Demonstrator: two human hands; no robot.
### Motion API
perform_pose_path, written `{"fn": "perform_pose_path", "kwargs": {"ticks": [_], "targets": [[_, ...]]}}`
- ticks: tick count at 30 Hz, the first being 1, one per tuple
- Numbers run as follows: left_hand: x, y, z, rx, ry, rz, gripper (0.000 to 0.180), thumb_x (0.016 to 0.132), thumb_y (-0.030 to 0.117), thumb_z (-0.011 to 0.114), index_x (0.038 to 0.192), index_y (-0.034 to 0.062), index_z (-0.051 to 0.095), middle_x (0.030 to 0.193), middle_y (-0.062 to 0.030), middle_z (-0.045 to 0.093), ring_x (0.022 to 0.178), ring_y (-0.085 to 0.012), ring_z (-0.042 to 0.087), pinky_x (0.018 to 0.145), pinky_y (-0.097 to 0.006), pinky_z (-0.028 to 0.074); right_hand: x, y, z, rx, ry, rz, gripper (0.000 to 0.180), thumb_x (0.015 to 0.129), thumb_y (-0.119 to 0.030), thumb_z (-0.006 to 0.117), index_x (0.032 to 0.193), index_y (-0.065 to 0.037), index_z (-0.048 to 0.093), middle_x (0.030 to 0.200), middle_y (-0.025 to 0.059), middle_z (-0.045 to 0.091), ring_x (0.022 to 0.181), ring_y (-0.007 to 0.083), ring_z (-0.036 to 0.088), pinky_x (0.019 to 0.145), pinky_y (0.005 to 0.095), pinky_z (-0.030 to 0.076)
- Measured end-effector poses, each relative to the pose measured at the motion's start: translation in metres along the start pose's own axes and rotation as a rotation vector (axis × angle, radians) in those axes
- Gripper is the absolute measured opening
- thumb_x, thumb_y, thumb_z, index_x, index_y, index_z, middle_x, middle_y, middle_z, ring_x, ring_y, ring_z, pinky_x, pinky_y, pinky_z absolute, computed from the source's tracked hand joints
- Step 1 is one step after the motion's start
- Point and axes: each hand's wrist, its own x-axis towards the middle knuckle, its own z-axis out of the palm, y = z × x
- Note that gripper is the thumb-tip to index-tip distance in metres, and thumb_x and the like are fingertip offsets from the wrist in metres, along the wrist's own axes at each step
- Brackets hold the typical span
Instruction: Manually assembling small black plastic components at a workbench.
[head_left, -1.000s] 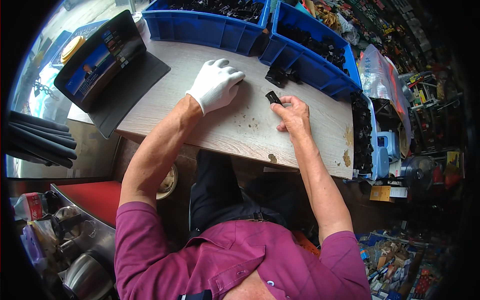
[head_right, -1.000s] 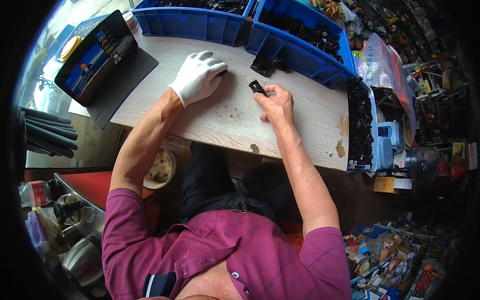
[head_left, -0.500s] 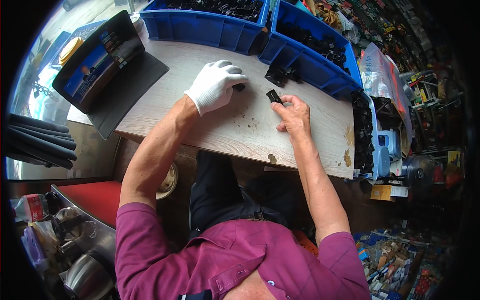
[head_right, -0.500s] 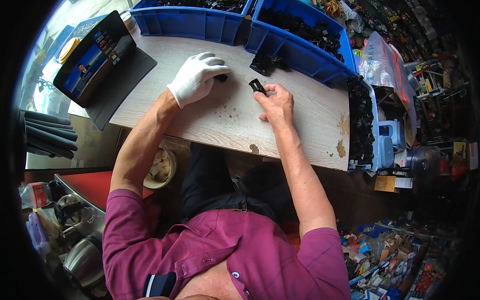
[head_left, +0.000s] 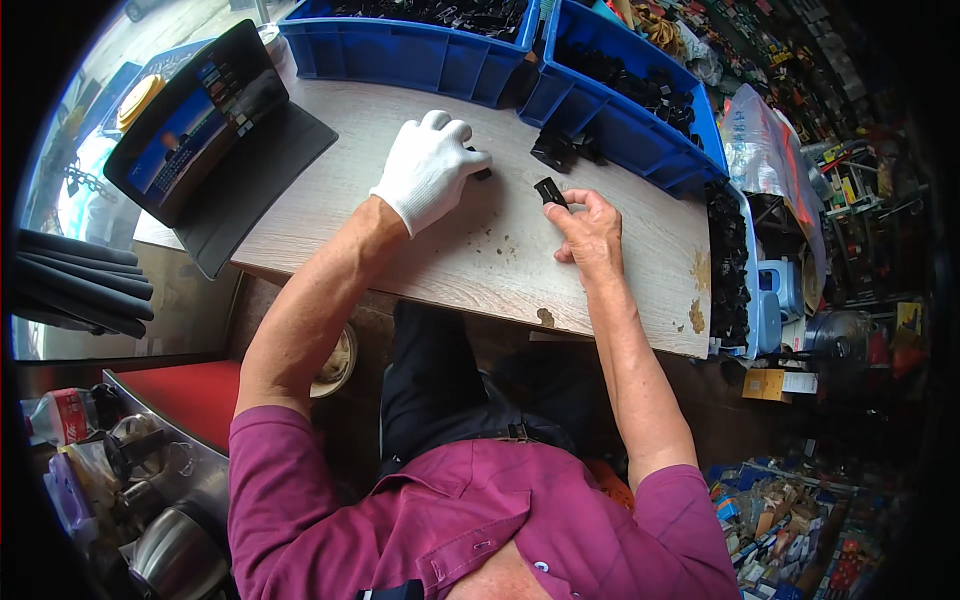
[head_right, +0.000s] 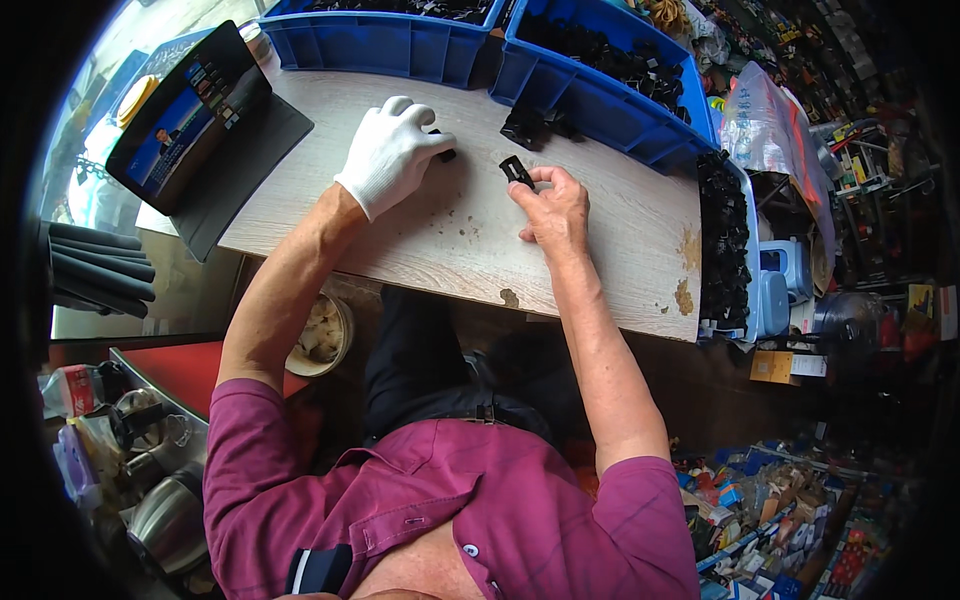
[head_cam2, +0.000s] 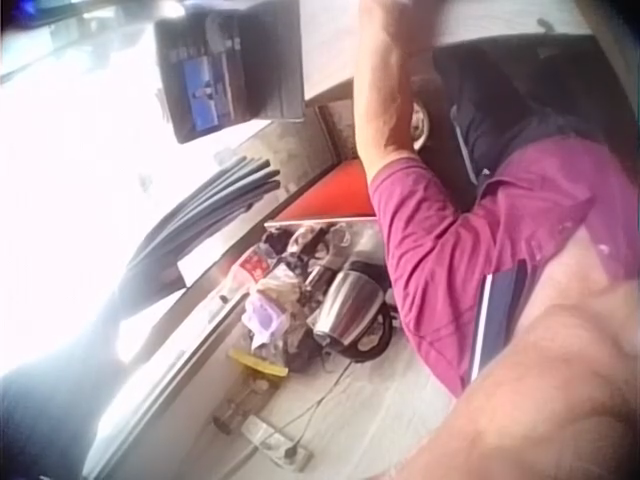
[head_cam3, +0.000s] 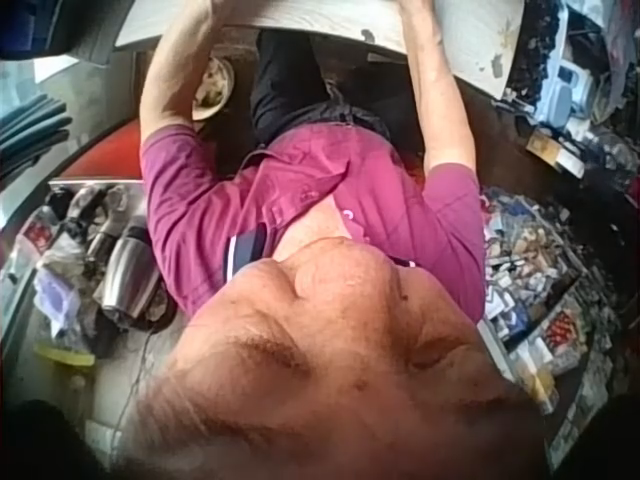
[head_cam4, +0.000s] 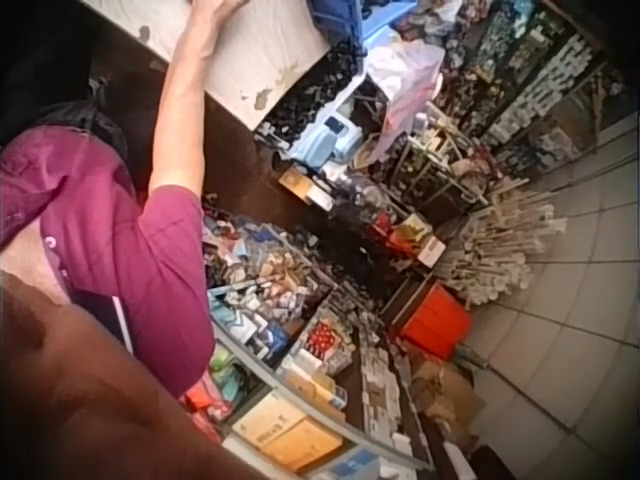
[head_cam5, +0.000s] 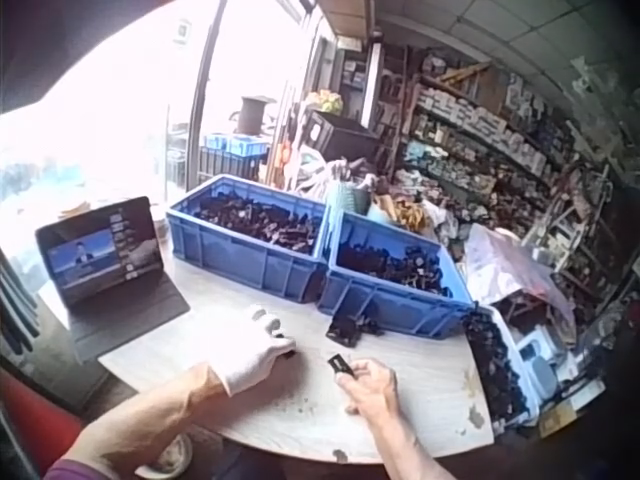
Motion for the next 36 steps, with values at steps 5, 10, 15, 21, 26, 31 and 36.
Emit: {"fn": "perform_pose_path", "kwargs": {"ticks": [5, 10, 15, 21, 26, 31, 36], "targets": [[-0.003, 0.001, 0.002, 0.03, -0.126, -0.029, 0.026, 0.082, 0.006, 0.067, 0.101, 0.0196, 0.078, 0.086, -0.0082, 0.072, 0.087, -0.029, 0.065, 0.069, -0.043, 0.052, -0.001, -0.001, 0.002, 0.006, -0.005, -0.001, 0.036, 0.084, -0.017, 0.08, 0.112, 0.001, 0.066, 0.06, -0.0022, 0.056, 0.043, 0.0057, 0.047, 0.04, 0.0246, 0.045], [-0.001, 0.001, 0.002, 0.005, -0.154, -0.041, 0.021, 0.084, 0.01, 0.066, 0.099, 0.0178, 0.078, 0.083, -0.0091, 0.073, 0.088, -0.0293, 0.067, 0.071, -0.042, 0.052, -0.002, -0.003, 0.002, -0.013, 0.005, -0.001, 0.036, 0.084, -0.015, 0.079, 0.112, 0.001, 0.065, 0.059, -0.0025, 0.055, 0.043, 0.0058, 0.046, 0.04, 0.0239, 0.044], [0.001, 0.004, -0.001, -0.067, -0.093, 0.02, 0.022, 0.084, 0.007, 0.065, 0.101, 0.0152, 0.077, 0.08, -0.0085, 0.073, 0.082, -0.0292, 0.066, 0.069, -0.043, 0.051, -0.002, -0.005, 0.002, -0.028, 0.005, 0.004, 0.036, 0.084, -0.015, 0.079, 0.112, 0.002, 0.065, 0.058, -0.0028, 0.054, 0.043, 0.0058, 0.046, 0.039, 0.0237, 0.044], [0.001, 0.011, 0.004, -0.116, -0.104, -0.009, 0.015, 0.09, 0.022, 0.068, 0.099, 0.0158, 0.078, 0.082, -0.0089, 0.073, 0.086, -0.0279, 0.067, 0.072, -0.043, 0.05, -0.002, -0.003, 0.004, 0.007, 0.019, -0.014, 0.03, 0.082, -0.014, 0.079, 0.105, 0.0, 0.066, 0.059, -0.0031, 0.052, 0.043, 0.0053, 0.044, 0.038, 0.0246, 0.044], [-0.001, 0.009, 0.009, -0.097, -0.098, -0.006, 0.01, 0.089, 0.02, 0.068, 0.092, 0.0158, 0.077, 0.08, -0.0083, 0.072, 0.083, -0.0288, 0.068, 0.072, -0.044, 0.05, -0.002, -0.003, 0.004, -0.001, 0.023, -0.022, 0.03, 0.082, -0.013, 0.078, 0.105, 0.0, 0.066, 0.058, -0.0034, 0.052, 0.043, 0.0052, 0.044, 0.038, 0.0246, 0.044], [0.0, 0.011, 0.009, -0.088, -0.079, -0.004, 0.009, 0.085, 0.014, 0.068, 0.089, 0.0156, 0.076, 0.077, -0.0067, 0.071, 0.079, -0.0283, 0.068, 0.07, -0.043, 0.049, -0.001, -0.001, 0.004, -0.024, 0.022, -0.025, 0.028, 0.082, -0.013, 0.079, 0.104, 0.0, 0.066, 0.057, -0.0036, 0.052, 0.043, 0.005, 0.044, 0.038, 0.0248, 0.044], [0.0, 0.012, 0.01, -0.049, -0.067, -0.018, 0.012, 0.085, 0.011, 0.066, 0.09, 0.0146, 0.076, 0.077, -0.0062, 0.071, 0.078, -0.0287, 0.068, 0.07, -0.043, 0.049, -0.001, -0.001, 0.004, -0.027, 0.013, -0.027, 0.028, 0.082, -0.013, 0.079, 0.104, 0.0, 0.067, 0.057, -0.0039, 0.052, 0.044, 0.0049, 0.044, 0.038, 0.0247, 0.045]]}}
